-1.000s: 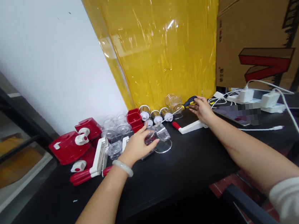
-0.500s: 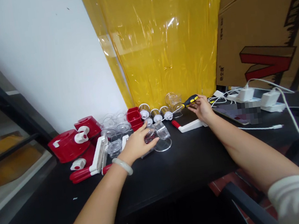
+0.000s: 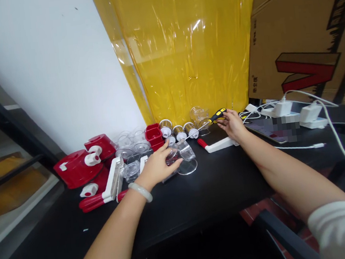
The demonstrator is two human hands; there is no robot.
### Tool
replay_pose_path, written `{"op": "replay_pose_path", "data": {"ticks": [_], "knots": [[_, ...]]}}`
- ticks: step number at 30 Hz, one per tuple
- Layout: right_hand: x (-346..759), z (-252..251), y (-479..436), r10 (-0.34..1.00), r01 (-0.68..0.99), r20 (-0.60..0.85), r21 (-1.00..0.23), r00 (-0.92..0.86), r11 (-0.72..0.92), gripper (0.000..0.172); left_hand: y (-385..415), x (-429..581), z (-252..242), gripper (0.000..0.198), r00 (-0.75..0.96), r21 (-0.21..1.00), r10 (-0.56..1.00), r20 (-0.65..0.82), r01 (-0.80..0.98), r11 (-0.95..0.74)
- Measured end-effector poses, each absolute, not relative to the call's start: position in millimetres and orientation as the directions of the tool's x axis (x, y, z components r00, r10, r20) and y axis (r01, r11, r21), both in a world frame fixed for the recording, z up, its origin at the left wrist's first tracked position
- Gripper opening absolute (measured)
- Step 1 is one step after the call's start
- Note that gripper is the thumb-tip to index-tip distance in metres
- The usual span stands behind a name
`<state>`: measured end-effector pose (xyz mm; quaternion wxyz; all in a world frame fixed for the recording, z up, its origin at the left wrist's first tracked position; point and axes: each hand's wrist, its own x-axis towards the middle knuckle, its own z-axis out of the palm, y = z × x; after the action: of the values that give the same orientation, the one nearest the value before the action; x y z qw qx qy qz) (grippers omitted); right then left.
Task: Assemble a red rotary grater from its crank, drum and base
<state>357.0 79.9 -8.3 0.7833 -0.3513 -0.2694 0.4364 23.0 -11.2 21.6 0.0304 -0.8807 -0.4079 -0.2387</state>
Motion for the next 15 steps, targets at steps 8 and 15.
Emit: {"op": "replay_pose_path", "data": {"ticks": [8, 15], "knots": [[357.6, -11.4, 82.1, 0.868, -0.481, 0.158, -0.779, 0.470, 0.402, 0.023, -10.3, 22.6, 21.3, 0.039, 0.558, 0.143, 0.701, 0.444, 0.728, -0.670], [358.2, -13.5, 84.0, 0.871, -0.493, 0.158, -0.771, 0.465, 0.403, 0.023, -10.6, 22.9, 21.2, 0.039, 0.557, 0.151, 0.698, 0.450, 0.722, -0.675]]}}
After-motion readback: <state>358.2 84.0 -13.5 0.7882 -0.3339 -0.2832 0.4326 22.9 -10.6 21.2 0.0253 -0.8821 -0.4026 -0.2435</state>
